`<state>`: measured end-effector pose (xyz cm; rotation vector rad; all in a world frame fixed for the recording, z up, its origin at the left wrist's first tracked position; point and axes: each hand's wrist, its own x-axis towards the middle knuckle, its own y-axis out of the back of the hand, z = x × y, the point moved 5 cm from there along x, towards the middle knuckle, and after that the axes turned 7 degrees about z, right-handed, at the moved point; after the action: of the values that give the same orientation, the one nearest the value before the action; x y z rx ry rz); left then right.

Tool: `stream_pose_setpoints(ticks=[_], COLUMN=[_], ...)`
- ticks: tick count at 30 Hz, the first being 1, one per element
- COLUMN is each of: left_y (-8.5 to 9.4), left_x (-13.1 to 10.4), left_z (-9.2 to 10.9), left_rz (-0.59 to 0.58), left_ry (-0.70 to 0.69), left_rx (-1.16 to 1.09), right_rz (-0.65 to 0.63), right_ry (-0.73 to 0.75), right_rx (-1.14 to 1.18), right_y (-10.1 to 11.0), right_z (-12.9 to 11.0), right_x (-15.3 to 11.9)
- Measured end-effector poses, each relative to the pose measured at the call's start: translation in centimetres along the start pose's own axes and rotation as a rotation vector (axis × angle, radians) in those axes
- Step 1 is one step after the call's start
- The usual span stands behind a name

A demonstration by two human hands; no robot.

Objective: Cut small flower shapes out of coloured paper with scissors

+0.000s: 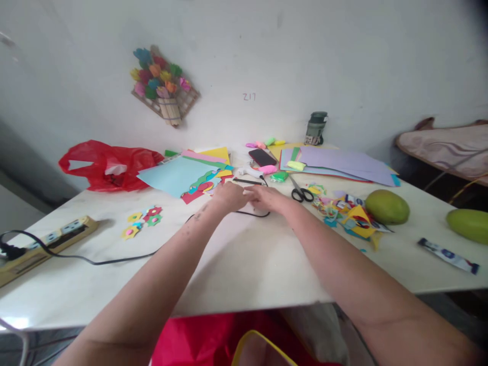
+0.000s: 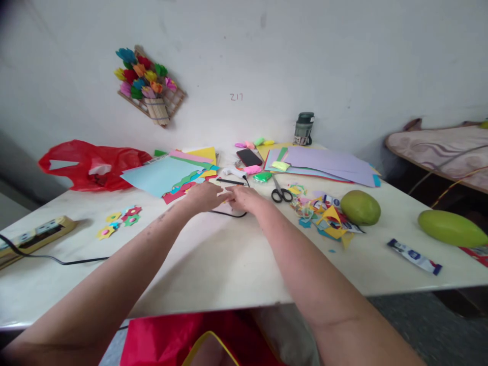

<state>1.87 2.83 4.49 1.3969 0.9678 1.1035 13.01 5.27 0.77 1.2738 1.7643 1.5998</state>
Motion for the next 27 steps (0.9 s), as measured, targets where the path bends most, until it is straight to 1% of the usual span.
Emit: stream_pose_setpoints(ticks=[1, 3, 5, 8, 10, 14, 16, 19, 21, 23, 25, 27], left_y=[-0.2, -1.0, -2.1, -2.9, -3.1, -3.2, -3.4, -3.8, -4.0, -4.1, -4.2, -4.2], left_x=[-0.5, -1.6, -2.5, -3.4, -3.7, -3.8, -3.7, -3.6, -3.6, -3.7, -3.7, -3.8], left_z=[0.6, 1.5, 1.8, 1.9, 2.1, 2.2, 2.1, 1.9, 1.9, 2.0, 2.1, 2.1], left_rz=[0.029, 0.121, 0.189, 0.291, 0.303, 0.276, 0.278, 0.322, 0.354, 0.371, 0.368, 0.357], left_ry=[-0.066, -0.194, -0.224, -0.203, -0.228, -0.239, -0.240, -0.231, -0.229, -0.227, -0.219, -0.206], left_rx=[0.025, 0.063, 0.066, 0.037, 0.034, 0.021, 0.002, -0.027, -0.034, -0.039, -0.049, -0.061], right_rz=[-0.007, -0.049, -0.085, -0.098, -0.095, -0.071, -0.079, -0.083, -0.022, 0.095, 0.198, 0.239], right_ry=[-0.016, 0.007, 0.049, 0.030, 0.004, -0.029, 0.005, 0.067, 0.051, -0.036, -0.128, -0.154], right_rx=[0.007, 0.002, -0.005, 0.026, 0.060, 0.102, 0.081, 0.068, 0.106, 0.141, 0.130, 0.088], right_y=[-0.1, -0.4, -0.4, -0.2, -0.2, -0.4, -0.6, -0.9, -0.6, 0.2, 1.1, 2.2], right_z=[0.1, 0.1, -0.1, -0.1, 0.0, 0.5, 0.6, 0.6, 0.8, 1.5, 2.3, 3.0], right_x=[0.1, 0.2, 0.2, 0.0, -0.1, 0.1, 0.2, 0.6, 0.9, 1.5, 2.4, 3.5])
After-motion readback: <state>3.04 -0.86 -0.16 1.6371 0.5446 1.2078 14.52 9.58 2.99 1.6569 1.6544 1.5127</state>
